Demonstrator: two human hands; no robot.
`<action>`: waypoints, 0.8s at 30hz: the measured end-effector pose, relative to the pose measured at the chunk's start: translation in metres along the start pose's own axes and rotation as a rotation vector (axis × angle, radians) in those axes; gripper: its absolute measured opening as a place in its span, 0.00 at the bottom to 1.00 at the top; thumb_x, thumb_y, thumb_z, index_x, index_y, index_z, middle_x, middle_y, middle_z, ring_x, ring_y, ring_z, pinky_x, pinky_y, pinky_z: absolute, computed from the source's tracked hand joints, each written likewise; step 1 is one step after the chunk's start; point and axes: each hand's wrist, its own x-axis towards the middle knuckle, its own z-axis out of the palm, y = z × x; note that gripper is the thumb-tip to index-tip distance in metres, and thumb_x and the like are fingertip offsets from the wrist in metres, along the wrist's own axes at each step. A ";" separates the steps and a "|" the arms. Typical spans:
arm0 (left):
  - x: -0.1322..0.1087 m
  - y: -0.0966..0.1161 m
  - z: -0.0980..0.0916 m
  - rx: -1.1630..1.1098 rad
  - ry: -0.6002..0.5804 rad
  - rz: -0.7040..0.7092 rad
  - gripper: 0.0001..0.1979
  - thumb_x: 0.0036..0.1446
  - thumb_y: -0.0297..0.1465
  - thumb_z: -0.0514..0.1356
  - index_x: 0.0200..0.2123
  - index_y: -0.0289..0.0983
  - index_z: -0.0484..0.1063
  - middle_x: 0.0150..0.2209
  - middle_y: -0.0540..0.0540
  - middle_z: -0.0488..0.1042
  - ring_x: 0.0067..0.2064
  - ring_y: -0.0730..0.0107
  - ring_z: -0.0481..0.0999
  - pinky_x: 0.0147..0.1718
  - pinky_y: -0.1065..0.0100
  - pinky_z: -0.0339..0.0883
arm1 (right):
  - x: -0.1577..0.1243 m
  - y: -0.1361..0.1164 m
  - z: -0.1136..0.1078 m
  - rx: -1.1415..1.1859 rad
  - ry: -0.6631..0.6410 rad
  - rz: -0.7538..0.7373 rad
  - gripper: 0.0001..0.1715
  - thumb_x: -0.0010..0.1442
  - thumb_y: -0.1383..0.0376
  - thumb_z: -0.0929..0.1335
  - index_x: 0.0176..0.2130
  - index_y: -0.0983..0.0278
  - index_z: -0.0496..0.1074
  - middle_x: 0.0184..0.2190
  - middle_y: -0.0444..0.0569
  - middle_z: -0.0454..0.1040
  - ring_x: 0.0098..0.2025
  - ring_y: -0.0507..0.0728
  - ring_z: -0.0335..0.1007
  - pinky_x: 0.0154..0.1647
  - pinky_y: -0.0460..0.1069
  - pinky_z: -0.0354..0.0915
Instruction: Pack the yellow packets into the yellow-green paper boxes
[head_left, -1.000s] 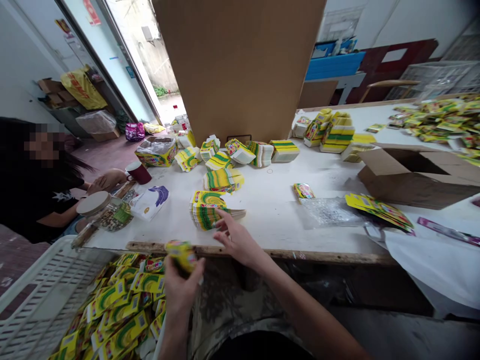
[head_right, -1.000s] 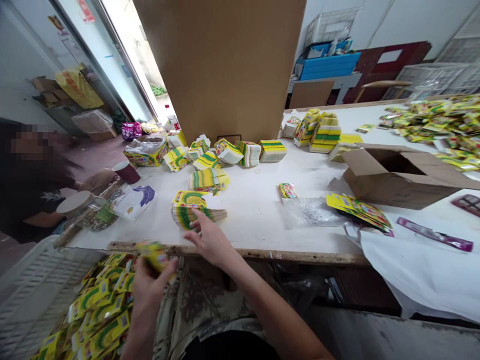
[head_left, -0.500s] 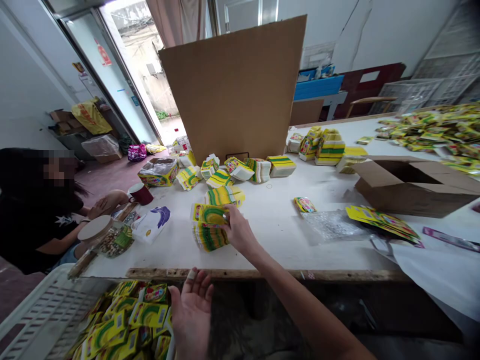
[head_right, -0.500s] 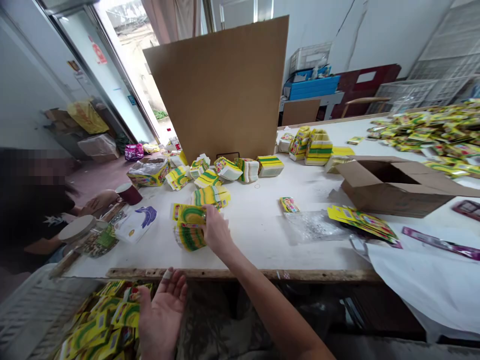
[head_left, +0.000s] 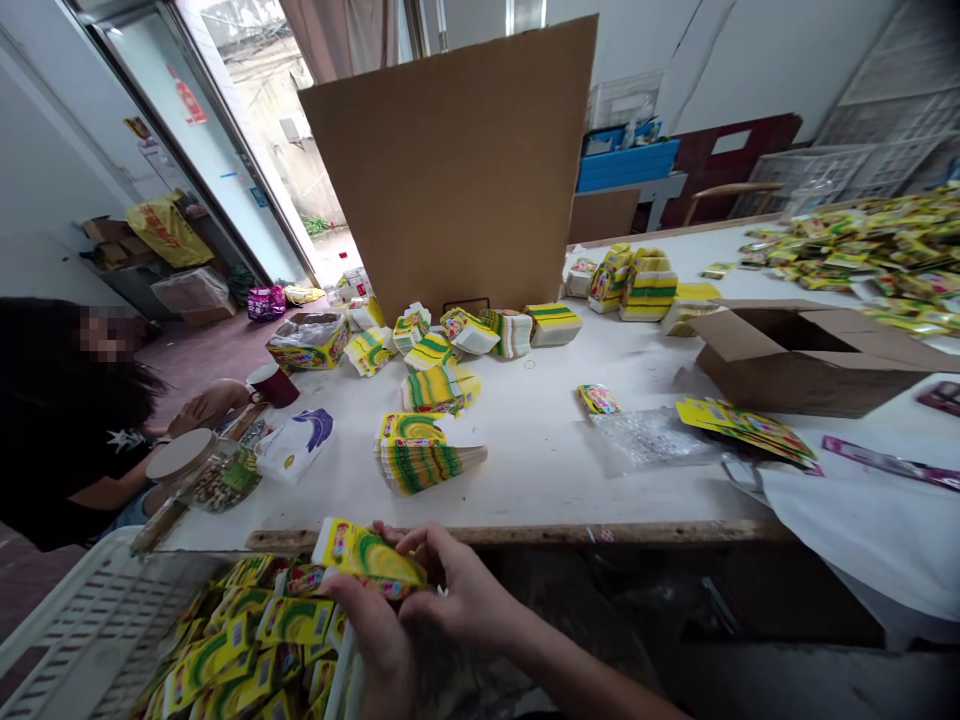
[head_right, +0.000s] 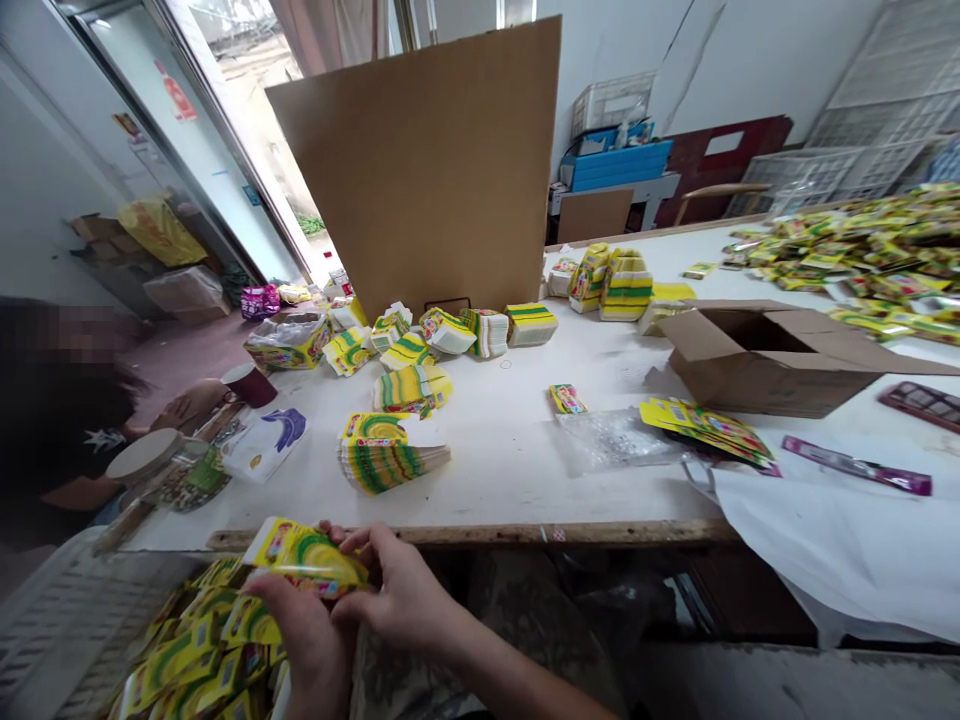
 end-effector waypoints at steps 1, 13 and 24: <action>-0.001 -0.002 -0.002 0.003 -0.003 -0.021 0.42 0.54 0.59 0.27 0.41 0.39 0.70 0.28 0.45 0.70 0.30 0.64 0.72 0.29 0.65 0.70 | 0.002 -0.001 -0.003 -0.021 0.030 0.008 0.22 0.44 0.69 0.75 0.39 0.62 0.67 0.35 0.44 0.72 0.43 0.56 0.68 0.43 0.48 0.62; 0.004 -0.015 -0.017 -0.333 0.223 -0.261 0.30 0.45 0.55 0.62 0.43 0.37 0.74 0.42 0.42 0.77 0.46 0.57 0.75 0.45 0.62 0.69 | 0.005 -0.013 -0.039 -0.531 0.156 -0.190 0.06 0.58 0.69 0.68 0.36 0.65 0.76 0.31 0.46 0.75 0.34 0.54 0.68 0.36 0.47 0.63; 0.008 0.002 -0.033 0.663 -0.465 0.054 0.31 0.43 0.39 0.67 0.51 0.36 0.66 0.44 0.39 0.76 0.44 0.51 0.76 0.42 0.56 0.71 | -0.011 -0.028 -0.037 -1.004 0.001 -0.554 0.27 0.61 0.64 0.67 0.59 0.56 0.62 0.57 0.51 0.65 0.61 0.60 0.54 0.67 0.61 0.39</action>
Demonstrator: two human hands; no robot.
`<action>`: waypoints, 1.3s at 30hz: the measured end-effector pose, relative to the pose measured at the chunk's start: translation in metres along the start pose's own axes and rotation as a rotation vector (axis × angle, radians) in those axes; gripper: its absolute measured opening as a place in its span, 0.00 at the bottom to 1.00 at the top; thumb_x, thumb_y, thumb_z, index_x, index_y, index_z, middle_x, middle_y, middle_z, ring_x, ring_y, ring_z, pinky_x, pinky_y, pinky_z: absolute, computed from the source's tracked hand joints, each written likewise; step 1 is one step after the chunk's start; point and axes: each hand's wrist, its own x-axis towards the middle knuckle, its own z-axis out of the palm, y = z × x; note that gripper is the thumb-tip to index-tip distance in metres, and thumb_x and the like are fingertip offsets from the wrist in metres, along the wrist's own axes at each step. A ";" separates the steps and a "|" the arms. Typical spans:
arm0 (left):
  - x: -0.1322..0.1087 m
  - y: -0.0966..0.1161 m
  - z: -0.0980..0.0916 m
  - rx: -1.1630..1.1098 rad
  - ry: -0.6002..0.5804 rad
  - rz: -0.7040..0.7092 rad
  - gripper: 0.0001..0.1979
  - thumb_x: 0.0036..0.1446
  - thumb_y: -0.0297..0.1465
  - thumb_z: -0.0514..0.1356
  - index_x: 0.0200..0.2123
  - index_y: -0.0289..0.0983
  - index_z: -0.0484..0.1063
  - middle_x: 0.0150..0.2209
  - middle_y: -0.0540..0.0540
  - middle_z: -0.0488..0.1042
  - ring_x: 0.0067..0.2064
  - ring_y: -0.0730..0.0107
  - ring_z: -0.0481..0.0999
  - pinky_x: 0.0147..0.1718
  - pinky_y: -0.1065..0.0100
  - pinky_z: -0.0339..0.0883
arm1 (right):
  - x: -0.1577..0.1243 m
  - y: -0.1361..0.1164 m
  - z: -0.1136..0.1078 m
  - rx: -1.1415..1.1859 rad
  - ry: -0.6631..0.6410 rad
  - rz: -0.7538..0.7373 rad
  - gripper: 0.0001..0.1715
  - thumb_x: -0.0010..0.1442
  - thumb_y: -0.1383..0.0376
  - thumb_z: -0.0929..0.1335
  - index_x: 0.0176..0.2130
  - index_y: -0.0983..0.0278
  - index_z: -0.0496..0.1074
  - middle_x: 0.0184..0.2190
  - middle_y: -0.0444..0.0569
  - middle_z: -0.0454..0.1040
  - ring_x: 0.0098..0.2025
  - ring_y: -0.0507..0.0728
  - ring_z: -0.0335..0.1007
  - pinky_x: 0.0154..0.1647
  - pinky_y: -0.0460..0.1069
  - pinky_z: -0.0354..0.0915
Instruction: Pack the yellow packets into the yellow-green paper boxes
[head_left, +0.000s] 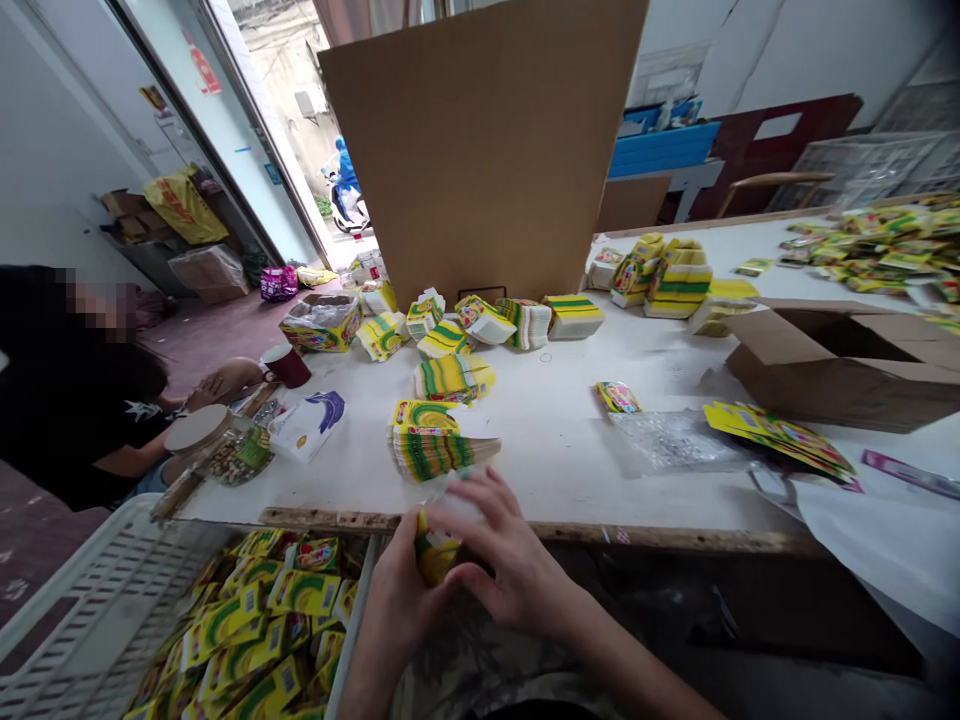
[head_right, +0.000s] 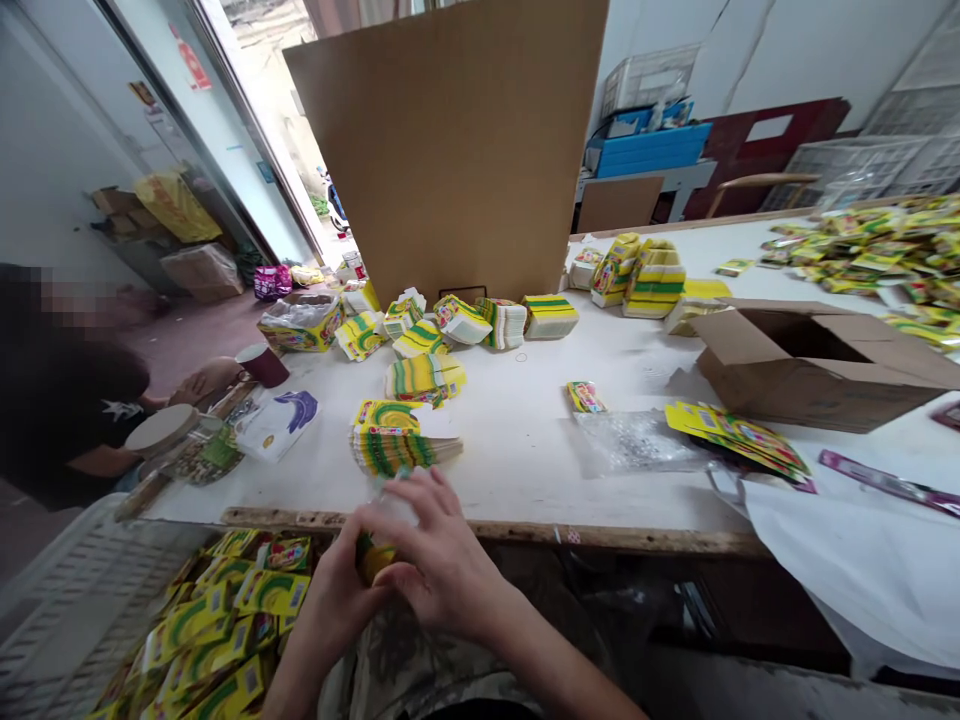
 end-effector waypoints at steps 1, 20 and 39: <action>0.000 0.001 0.007 0.028 0.026 -0.014 0.31 0.45 0.40 0.66 0.51 0.34 0.64 0.42 0.39 0.76 0.42 0.51 0.77 0.39 0.56 0.71 | -0.001 0.001 0.002 0.076 0.085 0.101 0.33 0.61 0.63 0.67 0.63 0.59 0.56 0.62 0.54 0.58 0.64 0.62 0.48 0.67 0.61 0.40; 0.000 -0.009 0.046 0.035 0.156 0.052 0.30 0.50 0.34 0.57 0.55 0.35 0.50 0.49 0.34 0.71 0.48 0.53 0.75 0.44 0.56 0.70 | -0.014 0.012 0.020 0.401 -0.169 0.304 0.32 0.61 0.72 0.60 0.63 0.56 0.58 0.64 0.50 0.58 0.65 0.59 0.54 0.64 0.55 0.52; 0.014 0.011 -0.002 0.082 -0.026 0.075 0.24 0.44 0.38 0.65 0.46 0.37 0.69 0.41 0.42 0.77 0.41 0.56 0.76 0.41 0.61 0.71 | 0.003 0.021 -0.020 0.271 -0.224 0.373 0.16 0.50 0.71 0.71 0.42 0.62 0.75 0.51 0.53 0.71 0.60 0.64 0.60 0.56 0.55 0.61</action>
